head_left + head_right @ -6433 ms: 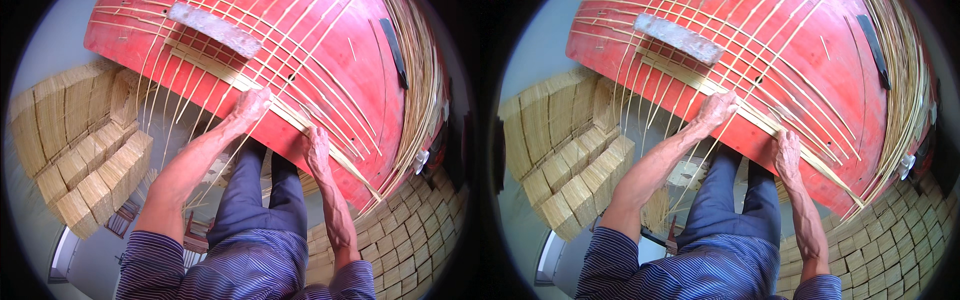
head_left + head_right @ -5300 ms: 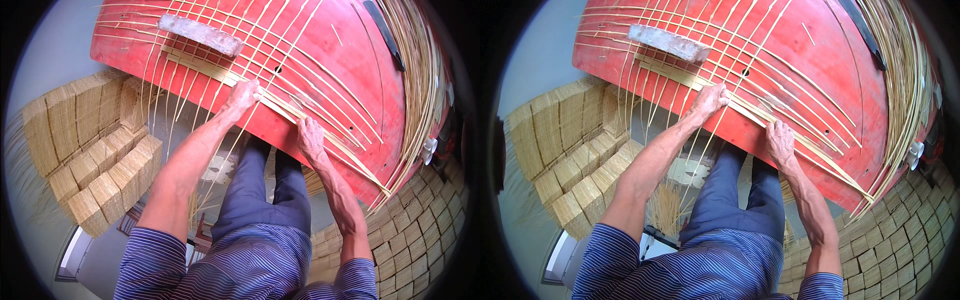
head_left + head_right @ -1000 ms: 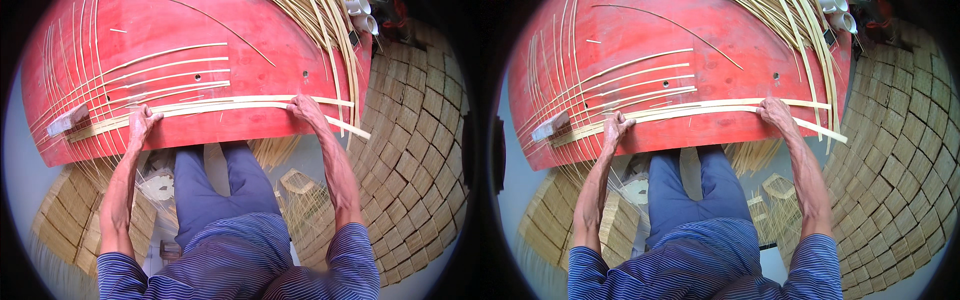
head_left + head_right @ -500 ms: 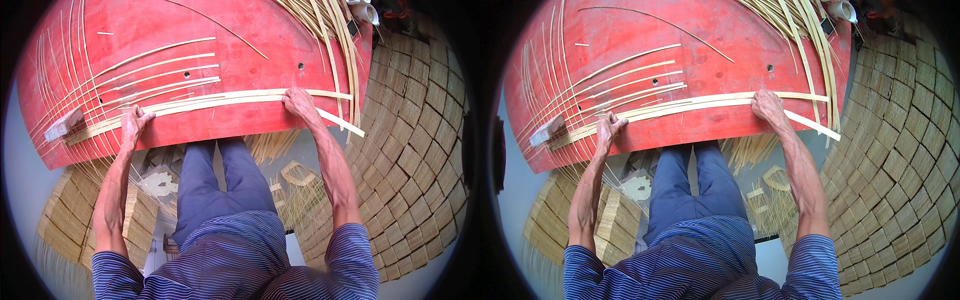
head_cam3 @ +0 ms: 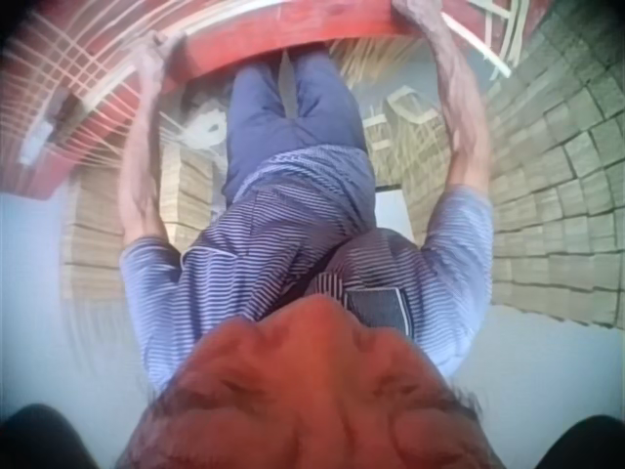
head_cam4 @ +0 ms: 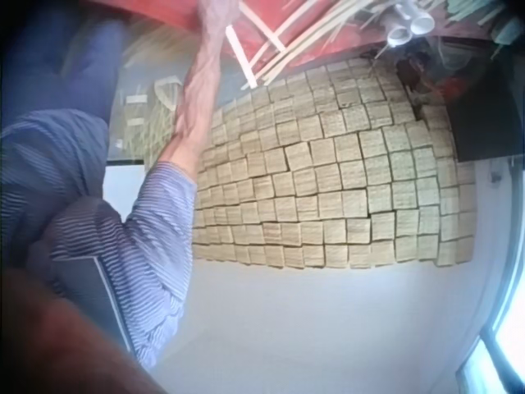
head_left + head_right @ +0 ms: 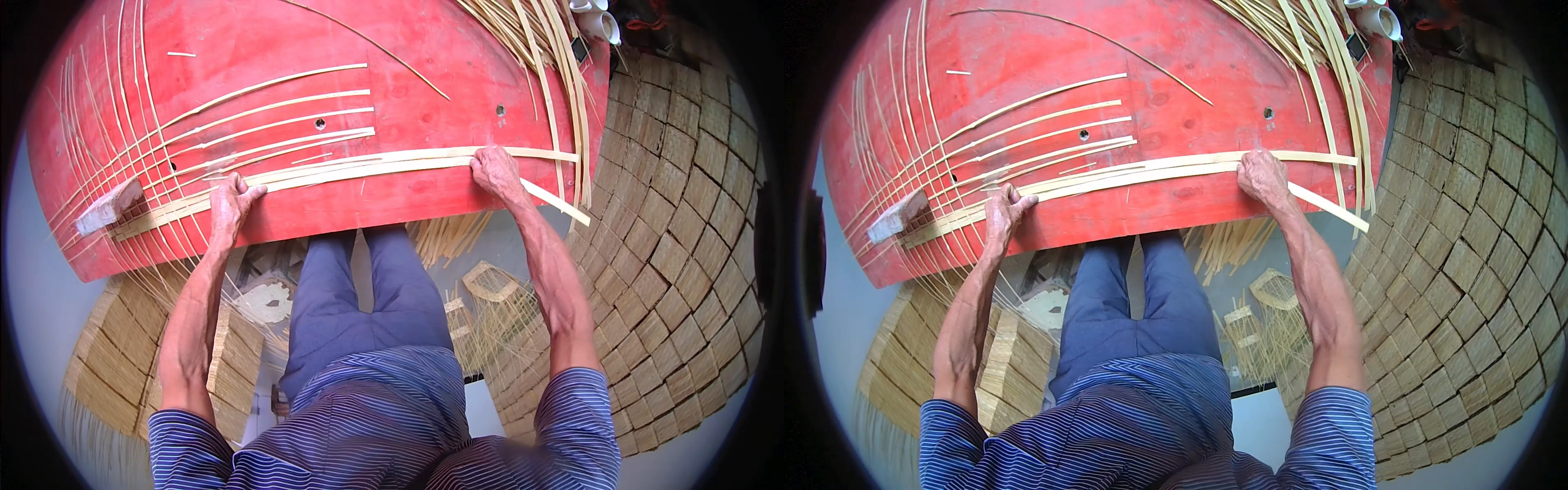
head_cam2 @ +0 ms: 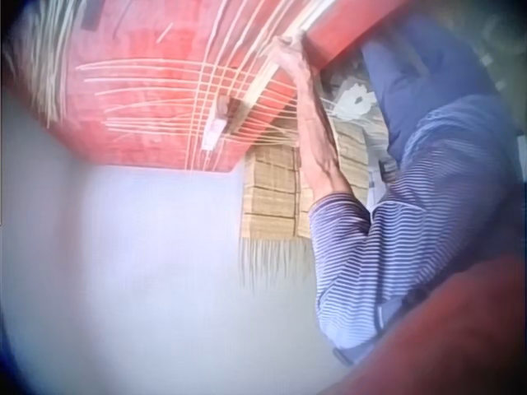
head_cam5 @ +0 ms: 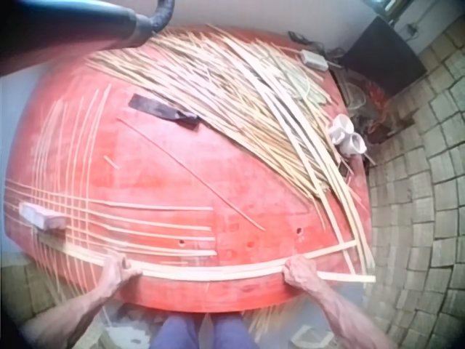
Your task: The person weaves thin bamboo strips into a mat on a red workbench. They repeatedly pick up strips, interlace them with existing rows, and press them down to maintain alignment.
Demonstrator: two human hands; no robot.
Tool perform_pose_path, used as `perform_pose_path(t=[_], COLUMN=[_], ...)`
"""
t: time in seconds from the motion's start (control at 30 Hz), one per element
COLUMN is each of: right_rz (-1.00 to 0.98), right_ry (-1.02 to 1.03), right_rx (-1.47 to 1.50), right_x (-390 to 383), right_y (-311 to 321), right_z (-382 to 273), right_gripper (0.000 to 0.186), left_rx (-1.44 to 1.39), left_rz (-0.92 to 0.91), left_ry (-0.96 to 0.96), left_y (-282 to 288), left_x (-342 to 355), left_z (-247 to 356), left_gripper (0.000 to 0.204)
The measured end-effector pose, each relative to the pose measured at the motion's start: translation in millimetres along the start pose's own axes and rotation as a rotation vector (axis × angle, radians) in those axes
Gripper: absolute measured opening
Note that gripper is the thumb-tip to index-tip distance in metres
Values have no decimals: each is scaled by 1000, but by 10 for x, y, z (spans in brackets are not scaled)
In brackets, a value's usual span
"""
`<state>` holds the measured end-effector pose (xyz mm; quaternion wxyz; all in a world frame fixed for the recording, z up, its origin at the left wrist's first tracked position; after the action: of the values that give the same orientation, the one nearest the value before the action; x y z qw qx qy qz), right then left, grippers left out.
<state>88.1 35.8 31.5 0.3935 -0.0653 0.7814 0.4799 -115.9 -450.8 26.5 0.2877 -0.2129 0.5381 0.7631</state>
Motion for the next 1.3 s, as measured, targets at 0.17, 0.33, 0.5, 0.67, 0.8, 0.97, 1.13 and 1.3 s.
perform_pose_path(t=[0.17,0.33,0.5,0.67,0.8,0.97,1.13,1.3], right_rz=[199,152,-109,-238,-161,-143,-145,-164], right_ry=[-53,-170,41,-77,-116,-103,-97,-82], right_rx=[-52,-45,154,245,49,99,45,39], right_x=[-62,-62,-50,-171,-155,-141,-115,-86], right_y=[-32,-37,129,505,694,704,661,551], right_z=[-46,-150,203,1256,1641,1590,1632,1752], right_gripper=[24,26,24,24,29,26,27,27], left_rx=[42,36,0,-102,-68,-38,-41,-66], left_rz=[12,35,33,-35,-22,-26,-25,-34], left_ry=[-37,-23,-22,45,24,23,20,22], left_y=[-1,-31,-69,-76,-61,-58,-64,-70], left_x=[17,9,39,33,47,31,33,37], left_z=[62,-91,-144,-67,-85,-90,-84,-64], left_gripper=[45,43,43,41,42,43,43,43])
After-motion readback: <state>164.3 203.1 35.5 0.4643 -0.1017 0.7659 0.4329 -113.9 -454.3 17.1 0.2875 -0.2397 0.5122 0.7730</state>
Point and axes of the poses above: each hand's wrist, its own x-axis towards the middle knuckle, its own y-axis out of the back of the hand, z = x × y, the point moved 7 cm from there along x, towards the middle knuckle, and after that the axes turned 7 degrees about x, right-handed, at the moved point
